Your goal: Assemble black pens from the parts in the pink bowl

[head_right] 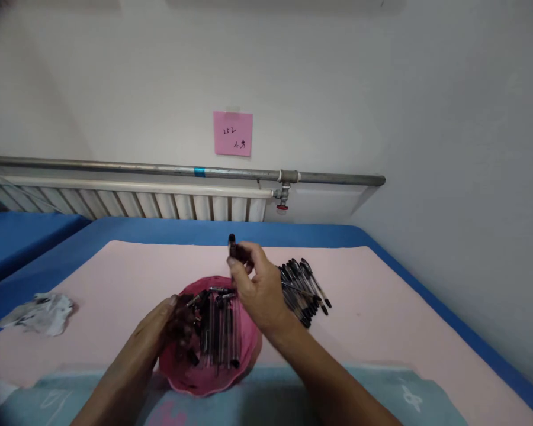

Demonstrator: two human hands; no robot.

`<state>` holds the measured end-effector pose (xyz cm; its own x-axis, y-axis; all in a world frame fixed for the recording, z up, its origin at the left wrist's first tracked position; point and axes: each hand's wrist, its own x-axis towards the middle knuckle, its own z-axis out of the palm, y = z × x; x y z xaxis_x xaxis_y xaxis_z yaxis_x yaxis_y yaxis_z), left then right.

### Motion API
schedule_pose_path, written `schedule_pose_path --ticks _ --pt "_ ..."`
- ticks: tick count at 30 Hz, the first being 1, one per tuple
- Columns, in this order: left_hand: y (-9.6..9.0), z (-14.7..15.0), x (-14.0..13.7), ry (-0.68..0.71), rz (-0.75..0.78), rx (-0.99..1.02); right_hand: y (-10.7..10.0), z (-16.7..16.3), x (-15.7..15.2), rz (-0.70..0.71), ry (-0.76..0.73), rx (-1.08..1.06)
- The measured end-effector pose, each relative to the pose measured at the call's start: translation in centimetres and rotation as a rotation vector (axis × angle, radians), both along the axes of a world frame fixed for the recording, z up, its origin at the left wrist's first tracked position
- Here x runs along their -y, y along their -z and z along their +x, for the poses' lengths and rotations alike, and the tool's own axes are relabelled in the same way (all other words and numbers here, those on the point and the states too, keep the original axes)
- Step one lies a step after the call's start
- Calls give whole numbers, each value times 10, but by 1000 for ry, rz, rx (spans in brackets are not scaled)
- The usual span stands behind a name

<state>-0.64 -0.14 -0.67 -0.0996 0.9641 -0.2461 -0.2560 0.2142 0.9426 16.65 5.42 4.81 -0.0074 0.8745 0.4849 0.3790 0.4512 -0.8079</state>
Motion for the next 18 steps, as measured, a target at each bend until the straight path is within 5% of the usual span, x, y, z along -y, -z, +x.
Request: schedule_pose_path --ticks 4,6,12,18 --pt "-1 -2 0 56 -20 -3 -1 33 -21 -165 159 869" --pt "-2 -2 0 66 -30 -19 8 45 -30 -274 189 1112" --pt "-5 -4 1 82 -11 -102 25 73 -47 -420 274 1262" --pt "-8 -7 1 103 46 -188 19 73 -46 -435 264 1276"
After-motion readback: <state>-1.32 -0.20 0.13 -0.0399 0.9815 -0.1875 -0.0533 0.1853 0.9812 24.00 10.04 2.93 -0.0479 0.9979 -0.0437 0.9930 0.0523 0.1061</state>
